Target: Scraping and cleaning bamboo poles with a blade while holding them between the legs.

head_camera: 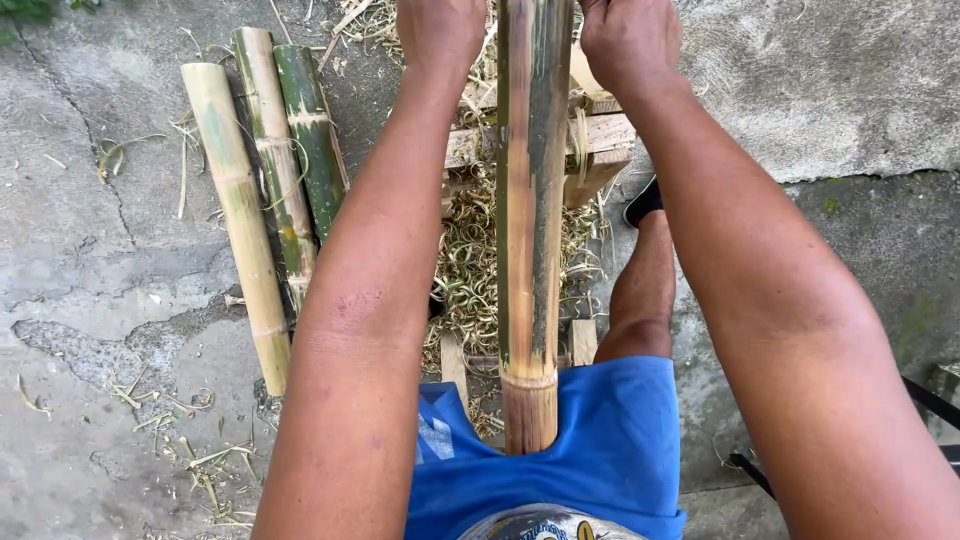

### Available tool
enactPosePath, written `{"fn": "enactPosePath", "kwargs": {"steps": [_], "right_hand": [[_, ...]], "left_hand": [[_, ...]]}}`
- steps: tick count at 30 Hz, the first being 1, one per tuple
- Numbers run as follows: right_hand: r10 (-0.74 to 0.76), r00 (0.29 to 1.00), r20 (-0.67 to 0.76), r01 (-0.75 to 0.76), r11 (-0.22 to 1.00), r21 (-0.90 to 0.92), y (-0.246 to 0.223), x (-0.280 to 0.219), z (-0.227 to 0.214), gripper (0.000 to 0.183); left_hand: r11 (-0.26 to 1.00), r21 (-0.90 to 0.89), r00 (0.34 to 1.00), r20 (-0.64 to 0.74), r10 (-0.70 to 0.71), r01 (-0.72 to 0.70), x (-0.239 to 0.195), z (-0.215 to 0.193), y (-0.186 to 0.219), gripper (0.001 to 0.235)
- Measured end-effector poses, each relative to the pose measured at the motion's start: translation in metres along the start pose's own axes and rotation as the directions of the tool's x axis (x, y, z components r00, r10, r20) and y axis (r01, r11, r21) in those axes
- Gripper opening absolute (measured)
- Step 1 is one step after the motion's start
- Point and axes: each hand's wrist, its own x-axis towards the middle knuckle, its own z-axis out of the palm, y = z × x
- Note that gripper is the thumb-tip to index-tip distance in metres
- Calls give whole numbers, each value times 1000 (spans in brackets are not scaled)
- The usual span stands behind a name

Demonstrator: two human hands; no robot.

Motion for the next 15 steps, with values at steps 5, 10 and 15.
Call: {"fn": "enactPosePath", "kwargs": {"steps": [5, 10, 15], "right_hand": [[0, 998, 58, 3, 999, -45, 11, -3, 7, 37], [62, 989, 133, -65, 998, 16, 3, -22, -3, 34], [-91, 995, -35, 91, 996, 12, -13, -48, -20, 26]], "left_hand": [[998, 54, 999, 5, 34, -34, -7, 18, -13, 26], [993, 80, 994, -62, 93, -87, -28, -7, 5, 26], [1000, 9, 1000, -17, -20, 20, -57, -58, 47, 19]]}}
